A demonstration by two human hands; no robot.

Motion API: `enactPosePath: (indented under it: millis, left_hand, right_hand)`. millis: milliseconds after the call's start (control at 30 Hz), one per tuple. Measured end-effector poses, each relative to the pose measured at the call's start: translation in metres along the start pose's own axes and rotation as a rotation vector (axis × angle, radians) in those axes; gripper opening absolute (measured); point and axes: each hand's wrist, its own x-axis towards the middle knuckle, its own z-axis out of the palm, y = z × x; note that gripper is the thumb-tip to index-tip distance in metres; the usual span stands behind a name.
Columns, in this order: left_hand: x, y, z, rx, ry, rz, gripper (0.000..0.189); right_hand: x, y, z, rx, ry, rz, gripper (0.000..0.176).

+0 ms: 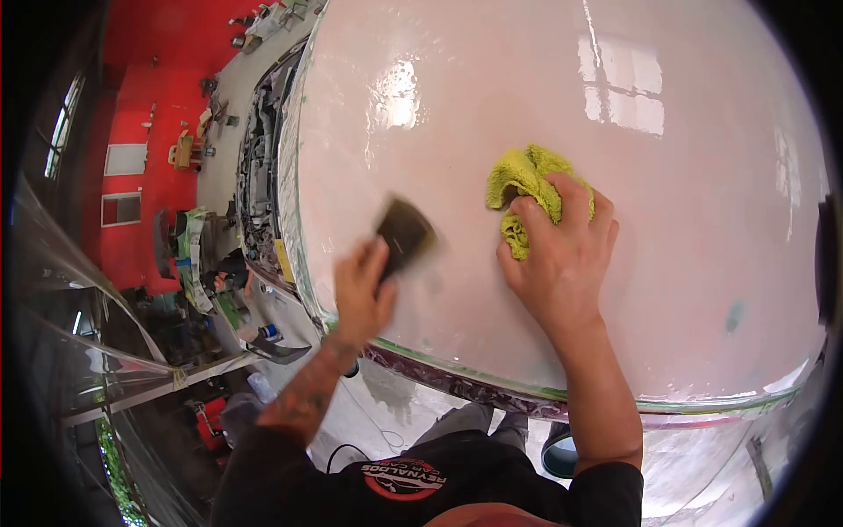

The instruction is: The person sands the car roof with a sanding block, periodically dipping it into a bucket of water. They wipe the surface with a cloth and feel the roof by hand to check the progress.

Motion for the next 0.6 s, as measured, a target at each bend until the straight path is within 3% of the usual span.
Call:
enactPosePath:
  millis: [33,133,167,233,300,333,400,467,533,600]
  left_hand:
    - [-0.024,0.033,-0.014,-0.042,-0.102,0.120,0.064]
    - [-0.002,0.015,-0.028,-0.034,-0.218,0.277,0.064]
    - [0.025,-0.008,-0.020,0.008,-0.130,0.289,0.063]
    - [0.108,-0.064,0.000,0.053,0.072,0.219,0.054]
    - [0.192,-0.086,-0.001,-0.002,0.078,-0.020,0.046]
    - [0.195,-0.082,0.000,-0.007,0.074,-0.020,0.046]
    - [0.197,-0.069,0.005,-0.238,0.096,-0.145,0.044]
    - [0.119,-0.034,0.010,-0.043,0.142,0.068,0.051]
    - [0.039,0.011,-0.005,-0.037,-0.005,0.132,0.056]
    - [0.025,0.021,-0.015,-0.040,-0.096,0.157,0.056]
  right_hand:
    - [0.000,0.000,0.000,0.005,0.005,0.002,0.039]
    - [0.000,0.000,-0.001,0.017,0.009,-0.011,0.039]
    - [0.000,0.000,0.000,0.017,0.010,-0.011,0.040]
    - [-0.003,-0.001,0.001,0.017,0.008,0.002,0.040]
    - [-0.001,-0.001,0.002,0.005,0.010,-0.004,0.040]
    - [-0.002,-0.001,0.003,0.002,0.006,0.000,0.040]
    - [-0.001,-0.001,0.002,0.008,0.015,-0.004,0.040]
    - [-0.001,0.000,0.001,0.014,0.009,0.003,0.040]
    - [0.000,0.000,0.000,0.016,0.003,0.010,0.039]
    - [-0.001,0.000,0.000,0.022,0.003,0.009,0.038]
